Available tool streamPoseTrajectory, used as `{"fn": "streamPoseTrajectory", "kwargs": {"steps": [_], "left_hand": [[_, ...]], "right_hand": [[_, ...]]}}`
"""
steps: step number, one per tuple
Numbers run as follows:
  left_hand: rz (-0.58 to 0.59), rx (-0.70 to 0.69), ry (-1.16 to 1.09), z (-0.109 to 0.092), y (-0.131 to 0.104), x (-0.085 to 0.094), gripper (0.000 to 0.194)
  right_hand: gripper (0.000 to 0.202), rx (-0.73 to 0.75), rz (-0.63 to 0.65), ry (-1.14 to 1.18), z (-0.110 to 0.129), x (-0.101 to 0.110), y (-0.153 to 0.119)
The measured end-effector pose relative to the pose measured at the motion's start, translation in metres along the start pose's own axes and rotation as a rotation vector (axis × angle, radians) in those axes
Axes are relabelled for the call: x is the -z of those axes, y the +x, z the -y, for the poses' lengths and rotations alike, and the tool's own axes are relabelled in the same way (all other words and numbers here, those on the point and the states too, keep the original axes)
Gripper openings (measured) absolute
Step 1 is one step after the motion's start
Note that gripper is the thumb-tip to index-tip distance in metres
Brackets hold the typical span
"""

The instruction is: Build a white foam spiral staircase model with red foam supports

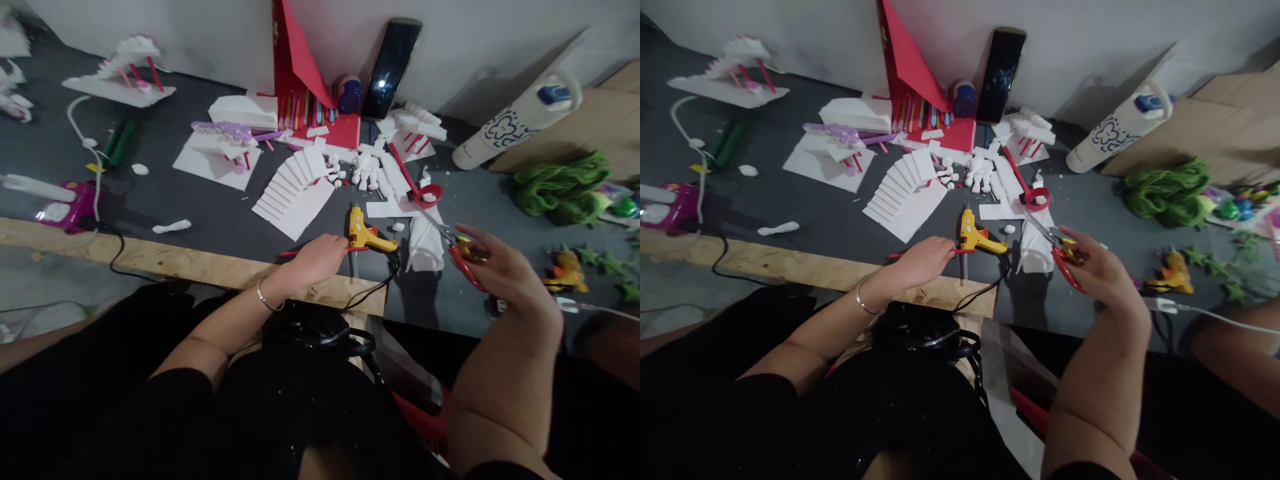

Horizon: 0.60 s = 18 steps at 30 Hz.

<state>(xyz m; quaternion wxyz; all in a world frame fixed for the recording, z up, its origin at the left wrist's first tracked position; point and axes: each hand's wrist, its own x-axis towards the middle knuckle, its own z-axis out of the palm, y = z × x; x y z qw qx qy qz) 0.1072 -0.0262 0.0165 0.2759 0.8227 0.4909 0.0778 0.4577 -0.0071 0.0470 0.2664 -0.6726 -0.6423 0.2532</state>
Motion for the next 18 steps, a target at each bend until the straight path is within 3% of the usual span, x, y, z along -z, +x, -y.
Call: {"fn": "streamPoseTrajectory", "kwargs": {"steps": [3,7,10,14,18], "left_hand": [[0.034,-0.007,0.018,-0.01,0.024,-0.001,0.032],[0.042,-0.015,-0.049,-0.019,0.053,-0.005,0.035],[-0.001,-0.032,-0.101,-0.018,0.059,0.0,0.032],[-0.156,0.131,-0.17,0.005,0.034,0.022,0.027],[-0.268,0.189,-0.459,0.034,-0.01,0.041,0.02]], "right_hand": [[0.063,-0.2,-0.023,0.369,0.022,-0.004,-0.016],[0.051,-0.108,-0.065,0.731,0.036,-0.028,-0.034],[0.061,-0.124,-0.01,0.885,0.04,-0.055,-0.048],[0.068,-0.024,0.175,0.855,0.057,-0.086,-0.074],[0.072,0.074,0.352,0.63,0.083,-0.103,-0.086]]}}
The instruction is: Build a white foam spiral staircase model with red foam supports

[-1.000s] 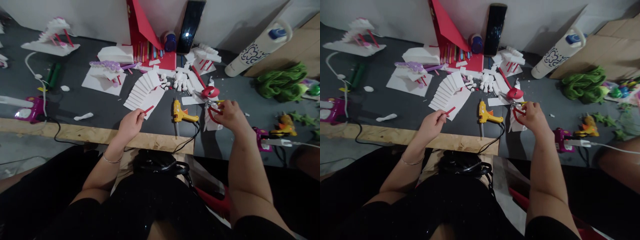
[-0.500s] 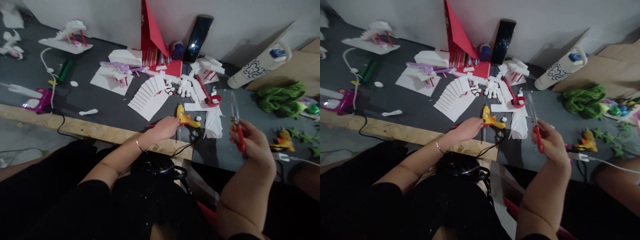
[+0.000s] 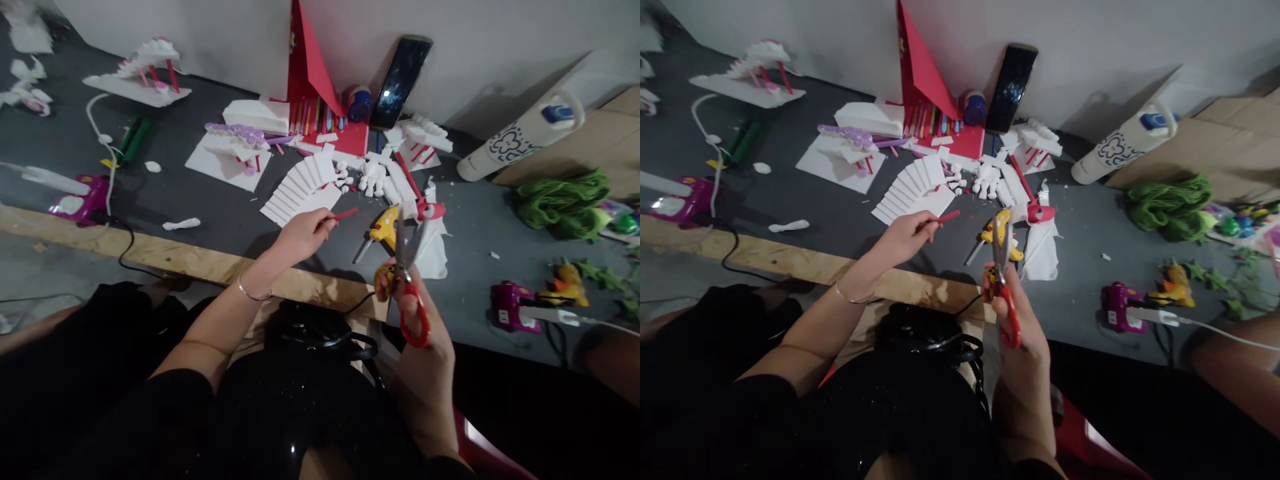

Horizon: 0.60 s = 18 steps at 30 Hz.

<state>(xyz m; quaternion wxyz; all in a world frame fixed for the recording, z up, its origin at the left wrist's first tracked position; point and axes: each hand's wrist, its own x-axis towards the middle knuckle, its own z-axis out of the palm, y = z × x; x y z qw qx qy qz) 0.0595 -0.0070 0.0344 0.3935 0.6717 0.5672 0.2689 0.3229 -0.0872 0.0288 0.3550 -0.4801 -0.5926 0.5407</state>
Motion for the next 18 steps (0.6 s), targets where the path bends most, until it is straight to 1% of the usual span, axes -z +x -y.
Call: {"fn": "streamPoseTrajectory", "kwargs": {"steps": [3,5,6,8,12,15,18], "left_hand": [[-0.127,-0.007,-0.167,0.012,-0.024,0.015,0.019],[-0.187,-0.003,-0.282,0.016,-0.036,0.018,0.02],[-0.205,0.002,-0.338,0.017,-0.04,0.019,0.021],[-0.209,0.02,-0.429,0.018,-0.046,0.021,0.02],[-0.146,0.053,-0.511,0.017,-0.052,0.024,0.021],[-0.114,0.071,-0.531,0.016,-0.054,0.027,0.019],[-0.103,0.073,-0.525,0.016,-0.055,0.028,0.02]], "right_hand": [[0.071,-0.063,0.034,-0.333,0.01,-0.014,0.01],[0.067,-0.076,0.062,-0.506,0.016,-0.022,0.019],[0.066,-0.069,0.084,-0.556,0.019,-0.026,0.023],[0.066,-0.054,0.126,-0.601,0.025,-0.035,0.028],[0.071,-0.058,0.158,-0.609,0.034,-0.05,0.034],[0.072,-0.028,0.163,-0.605,0.033,-0.055,0.036],[0.068,0.028,0.152,-0.61,0.029,-0.057,0.036]]}}
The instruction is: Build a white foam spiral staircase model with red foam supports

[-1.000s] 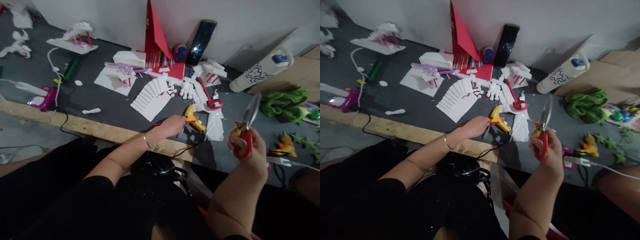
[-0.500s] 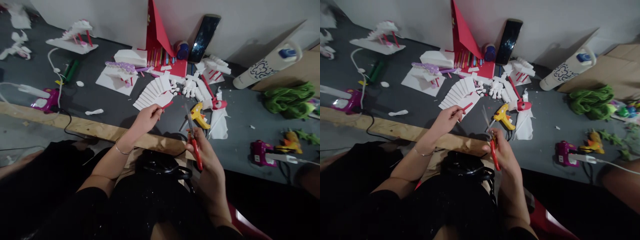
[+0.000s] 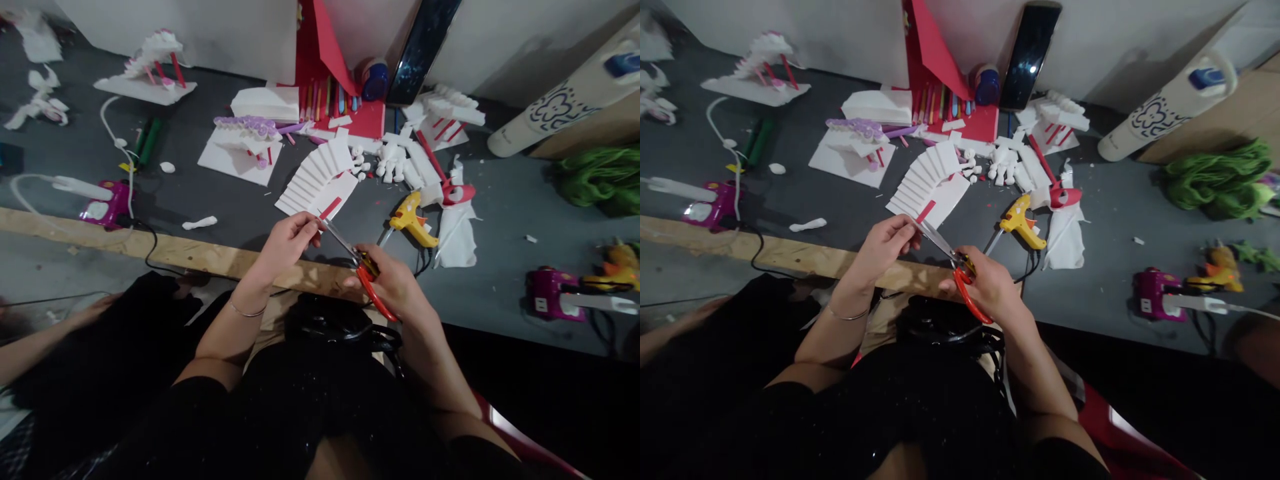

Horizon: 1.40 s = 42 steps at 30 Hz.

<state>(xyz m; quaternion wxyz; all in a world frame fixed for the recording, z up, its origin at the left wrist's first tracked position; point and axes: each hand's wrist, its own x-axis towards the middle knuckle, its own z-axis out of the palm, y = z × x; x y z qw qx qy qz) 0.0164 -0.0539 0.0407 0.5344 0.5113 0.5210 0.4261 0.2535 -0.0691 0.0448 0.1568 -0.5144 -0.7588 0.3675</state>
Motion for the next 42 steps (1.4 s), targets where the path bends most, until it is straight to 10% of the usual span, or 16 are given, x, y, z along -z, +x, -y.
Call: {"fn": "streamPoseTrajectory", "kwargs": {"steps": [42], "left_hand": [[0.03,0.19,-0.083,0.02,0.027,-0.008,0.024]], "right_hand": [[0.063,0.004,0.122,-0.105,-0.019,0.015,0.031]]}}
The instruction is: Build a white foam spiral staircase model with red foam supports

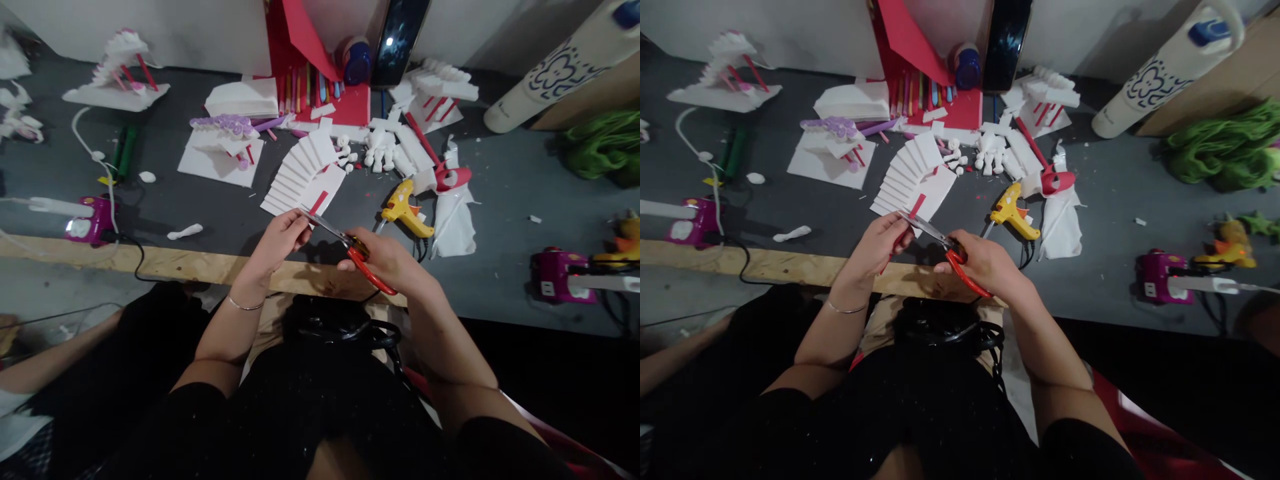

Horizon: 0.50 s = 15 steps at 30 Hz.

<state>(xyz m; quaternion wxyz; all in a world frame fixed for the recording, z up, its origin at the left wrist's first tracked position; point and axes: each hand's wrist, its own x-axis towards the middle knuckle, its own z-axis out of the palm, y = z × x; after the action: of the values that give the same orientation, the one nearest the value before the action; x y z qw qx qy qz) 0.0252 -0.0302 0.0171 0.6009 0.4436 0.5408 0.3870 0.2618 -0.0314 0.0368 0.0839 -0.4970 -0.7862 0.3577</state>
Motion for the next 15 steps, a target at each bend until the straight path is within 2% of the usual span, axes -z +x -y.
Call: {"fn": "streamPoseTrajectory", "kwargs": {"steps": [10,15], "left_hand": [[0.008,0.006,-0.041,-0.0032,-0.0025,-0.0045,0.025],[0.022,0.026,0.02,-0.0039,-0.0025,-0.0019,0.024]], "right_hand": [[0.074,0.006,0.0,-0.037,-0.0015,0.0024,0.0004],[0.068,0.013,-0.001,-0.03,-0.0026,0.0015,0.0011]]}}
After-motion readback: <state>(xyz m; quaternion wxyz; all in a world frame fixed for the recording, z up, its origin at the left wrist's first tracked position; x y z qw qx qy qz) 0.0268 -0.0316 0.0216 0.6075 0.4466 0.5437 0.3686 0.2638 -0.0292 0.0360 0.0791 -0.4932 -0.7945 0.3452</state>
